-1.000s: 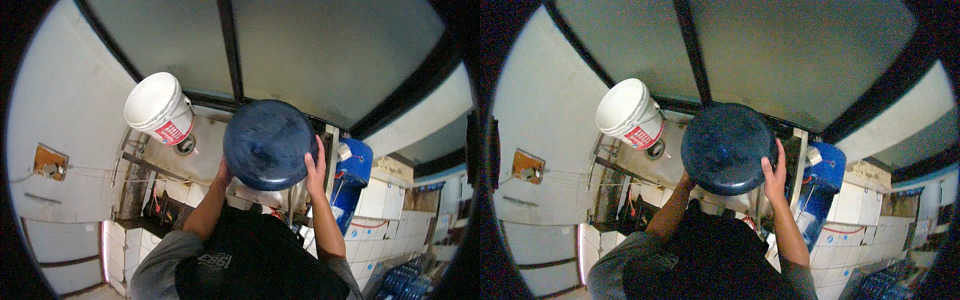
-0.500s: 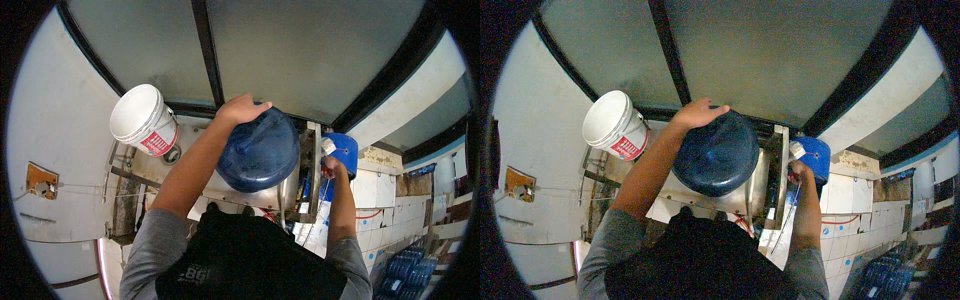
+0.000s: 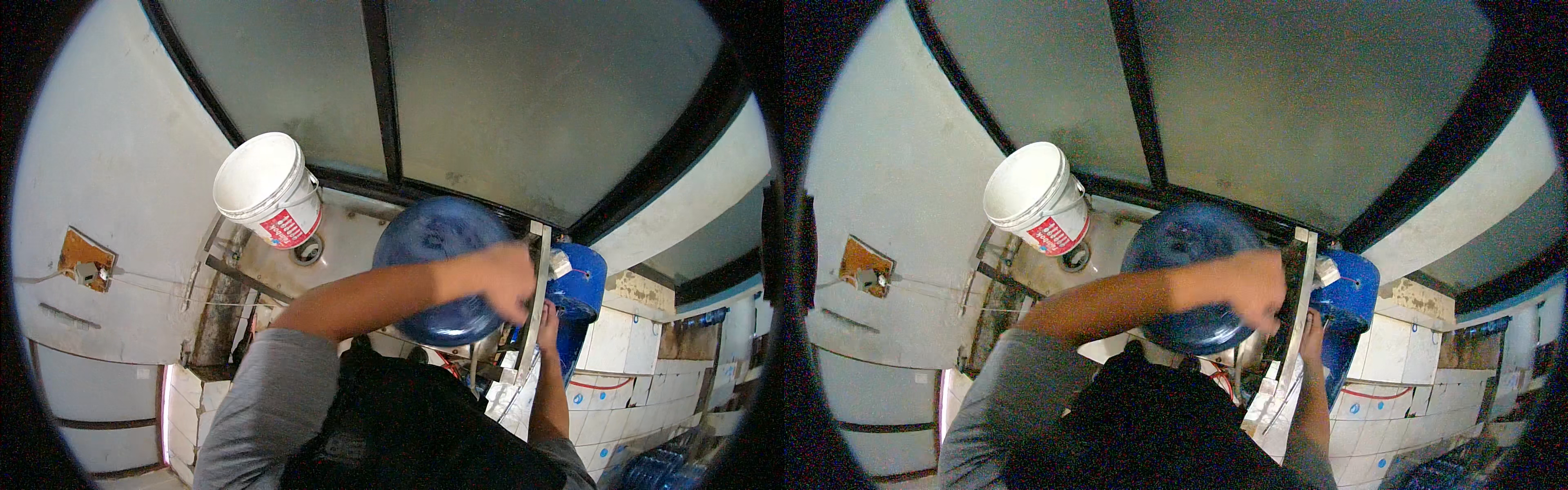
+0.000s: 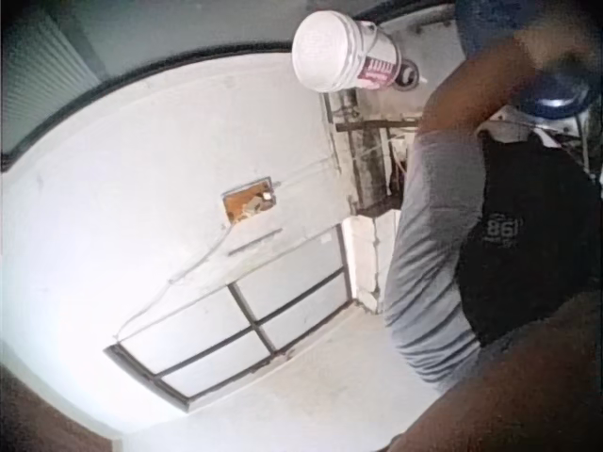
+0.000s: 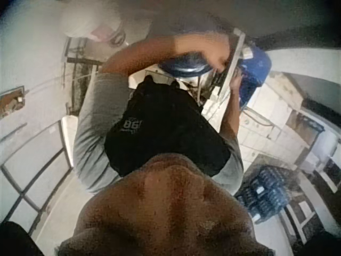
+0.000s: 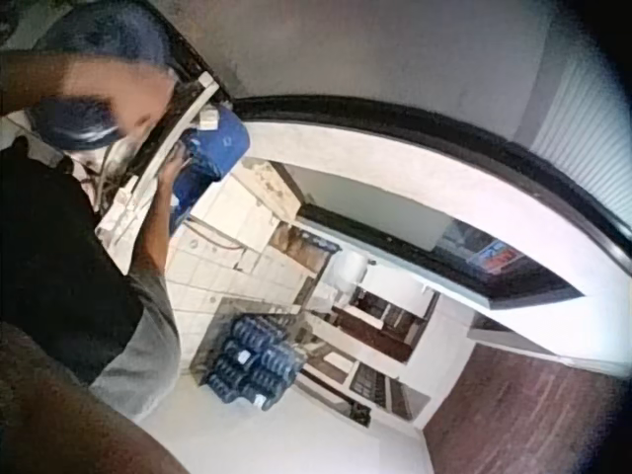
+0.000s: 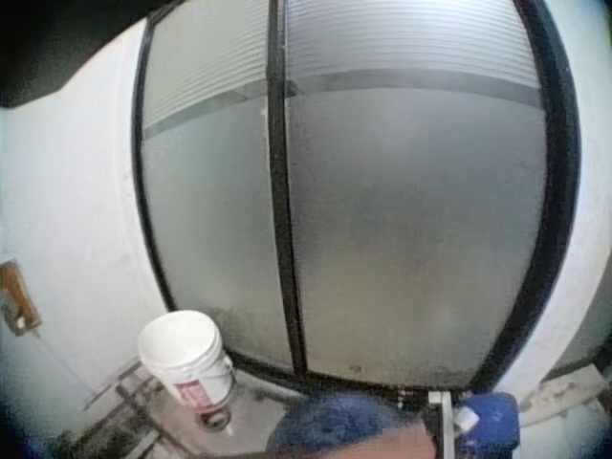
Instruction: The person washes a large blue water bottle by rinsing it with a hose, placing it on a cleaning apparatus, and wiping the exterior with a sponge and their hands.
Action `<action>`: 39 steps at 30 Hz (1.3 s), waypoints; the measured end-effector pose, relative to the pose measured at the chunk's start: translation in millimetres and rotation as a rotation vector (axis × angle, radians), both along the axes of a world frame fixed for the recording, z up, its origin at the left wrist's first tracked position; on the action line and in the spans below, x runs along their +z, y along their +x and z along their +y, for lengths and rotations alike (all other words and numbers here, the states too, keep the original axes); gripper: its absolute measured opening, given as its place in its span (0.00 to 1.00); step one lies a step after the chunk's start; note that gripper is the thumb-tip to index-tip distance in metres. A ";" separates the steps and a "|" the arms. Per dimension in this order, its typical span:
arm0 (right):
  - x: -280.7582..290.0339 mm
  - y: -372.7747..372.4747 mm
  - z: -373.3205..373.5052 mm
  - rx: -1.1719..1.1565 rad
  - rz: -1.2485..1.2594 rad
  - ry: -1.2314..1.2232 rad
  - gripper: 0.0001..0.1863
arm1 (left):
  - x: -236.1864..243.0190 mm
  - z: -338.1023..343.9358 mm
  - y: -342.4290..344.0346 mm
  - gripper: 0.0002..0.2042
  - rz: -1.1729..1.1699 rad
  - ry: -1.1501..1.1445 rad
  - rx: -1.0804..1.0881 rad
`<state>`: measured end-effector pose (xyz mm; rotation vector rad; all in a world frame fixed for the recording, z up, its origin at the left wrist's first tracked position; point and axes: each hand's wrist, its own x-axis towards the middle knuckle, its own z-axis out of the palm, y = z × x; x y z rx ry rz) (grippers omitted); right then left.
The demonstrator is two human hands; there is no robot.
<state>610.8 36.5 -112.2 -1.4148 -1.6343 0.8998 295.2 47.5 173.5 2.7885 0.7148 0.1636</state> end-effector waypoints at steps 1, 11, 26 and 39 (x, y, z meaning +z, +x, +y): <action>21.5 -11.2 -20.1 -0.054 -0.174 -0.027 0.21 | -2.1 -36.2 3.0 0.29 0.030 -0.044 -0.133; 28.9 -3.4 -14.1 -0.100 -0.319 -0.044 0.22 | 60.4 -187.0 -162.9 0.17 -0.553 -0.437 0.223; 83.0 -14.6 0.1 -0.226 -0.318 -0.398 0.18 | -15.5 -135.1 -173.6 0.31 -0.682 0.180 1.329; 175.8 -69.5 114.1 -0.245 0.668 -0.096 0.06 | -18.5 -10.2 -227.9 0.28 -0.609 -0.537 0.797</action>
